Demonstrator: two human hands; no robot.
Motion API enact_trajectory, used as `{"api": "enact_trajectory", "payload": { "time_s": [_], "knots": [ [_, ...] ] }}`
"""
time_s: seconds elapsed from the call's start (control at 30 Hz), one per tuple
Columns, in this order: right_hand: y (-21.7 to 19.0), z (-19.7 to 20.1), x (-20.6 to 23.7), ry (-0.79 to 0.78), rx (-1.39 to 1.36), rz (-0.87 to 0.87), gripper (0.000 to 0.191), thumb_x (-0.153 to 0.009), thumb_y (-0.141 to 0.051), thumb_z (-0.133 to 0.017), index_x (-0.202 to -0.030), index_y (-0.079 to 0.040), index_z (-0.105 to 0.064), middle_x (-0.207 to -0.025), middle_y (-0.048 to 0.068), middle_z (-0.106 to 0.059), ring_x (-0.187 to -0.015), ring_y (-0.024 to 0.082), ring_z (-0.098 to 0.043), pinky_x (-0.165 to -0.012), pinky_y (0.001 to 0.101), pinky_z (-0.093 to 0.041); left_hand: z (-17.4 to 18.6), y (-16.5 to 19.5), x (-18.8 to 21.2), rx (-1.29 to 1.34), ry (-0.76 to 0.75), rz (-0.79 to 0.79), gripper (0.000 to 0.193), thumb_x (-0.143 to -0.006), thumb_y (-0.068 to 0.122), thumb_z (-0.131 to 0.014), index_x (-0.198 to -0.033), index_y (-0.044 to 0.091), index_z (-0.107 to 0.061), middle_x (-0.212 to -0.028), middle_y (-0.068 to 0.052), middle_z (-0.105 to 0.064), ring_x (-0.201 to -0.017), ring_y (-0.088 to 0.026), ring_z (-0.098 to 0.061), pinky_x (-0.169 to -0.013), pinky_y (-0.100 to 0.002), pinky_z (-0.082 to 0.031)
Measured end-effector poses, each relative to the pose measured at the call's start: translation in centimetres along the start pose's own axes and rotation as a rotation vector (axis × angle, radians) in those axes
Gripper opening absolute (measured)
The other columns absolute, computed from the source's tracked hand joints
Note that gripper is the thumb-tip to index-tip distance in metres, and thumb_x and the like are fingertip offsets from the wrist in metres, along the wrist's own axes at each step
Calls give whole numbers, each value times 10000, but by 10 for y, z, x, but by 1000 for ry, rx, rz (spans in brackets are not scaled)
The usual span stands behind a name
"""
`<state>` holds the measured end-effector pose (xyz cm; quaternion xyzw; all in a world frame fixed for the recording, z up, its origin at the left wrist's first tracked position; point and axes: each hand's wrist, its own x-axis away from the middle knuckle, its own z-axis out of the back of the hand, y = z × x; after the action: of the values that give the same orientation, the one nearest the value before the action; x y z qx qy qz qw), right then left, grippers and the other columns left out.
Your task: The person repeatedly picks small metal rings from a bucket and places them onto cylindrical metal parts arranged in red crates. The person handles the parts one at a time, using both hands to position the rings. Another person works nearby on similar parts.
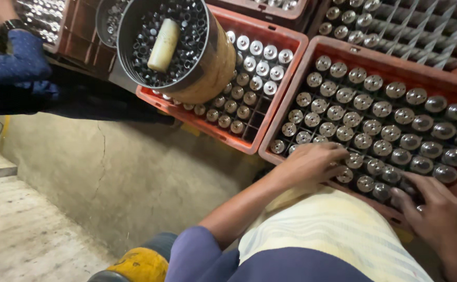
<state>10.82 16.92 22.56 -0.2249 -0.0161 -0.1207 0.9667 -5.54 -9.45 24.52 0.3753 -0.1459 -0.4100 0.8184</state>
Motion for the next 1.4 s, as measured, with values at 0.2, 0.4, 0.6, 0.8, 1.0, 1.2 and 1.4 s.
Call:
{"api": "enact_trajectory", "payload": {
  "time_s": [0.2, 0.4, 0.6, 0.8, 1.0, 1.2, 1.4],
  "knots": [
    [35, -10, 20, 166, 17, 35, 344, -910, -251, -795, -1206, -84, -737, -1153, 86, -750, -962, 219, -728, -921, 347, -560, 40, 12, -5, -88, 530, 296, 684, -884, 215, -757, -1482, 84, -451, -1028, -121, -709, -823, -306, -712, -710, -424, -571],
    [36, -34, 39, 358, -109, 147, 110, -1020, -194, -791, -1081, -125, -731, -1027, 37, -740, -987, 188, -718, -939, 314, -527, 26, 33, -24, 21, 937, 153, 616, -1002, 204, -712, -1471, 50, -345, -1047, -104, -661, -771, -217, -681, -698, -348, -560],
    [34, -7, 20, 311, -314, 160, 181, -856, -119, -789, -1029, -127, -735, -946, 64, -728, -919, 254, -713, -808, 339, -559, -60, 57, -58, -153, 167, 217, 342, -1000, 259, -742, -1313, 175, -634, -1011, -100, -748, -874, -305, -736, -760, -430, -575],
    [28, 16, -7, 311, -416, 121, 211, -839, -54, -740, -1046, -53, -697, -958, 132, -706, -870, 286, -712, -777, 348, -565, -101, 90, -65, 61, 69, 92, 524, -982, 235, -664, -1490, 222, -535, -1049, -102, -751, -846, -281, -744, -721, -427, -570],
    [27, 33, -22, 285, -497, 184, 128, -841, -51, -752, -959, -66, -707, -916, 108, -711, -832, 250, -715, -755, 346, -557, -88, 78, -94, 73, 167, 244, 442, -973, 268, -676, -1404, 209, -600, -962, -131, -739, -833, -313, -733, -709, -444, -569],
    [25, 42, -24, 254, -562, 76, 106, -843, -53, -751, -945, -57, -725, -846, 73, -713, -670, 146, -688, -611, 276, -530, -89, 76, -93, 89, 173, 125, 268, -970, 247, -685, -1221, 151, -682, -1025, -126, -743, -871, -320, -733, -737, -432, -578],
    [18, 44, -21, 318, -484, 40, 101, -851, -39, -766, -946, -34, -734, -847, 88, -711, -645, 138, -648, -577, 271, -495, -77, 75, -87, 146, 148, -8, 188, -945, 175, -720, -1121, 108, -705, -944, -115, -731, -816, -299, -727, -721, -414, -573]
  ]
}}
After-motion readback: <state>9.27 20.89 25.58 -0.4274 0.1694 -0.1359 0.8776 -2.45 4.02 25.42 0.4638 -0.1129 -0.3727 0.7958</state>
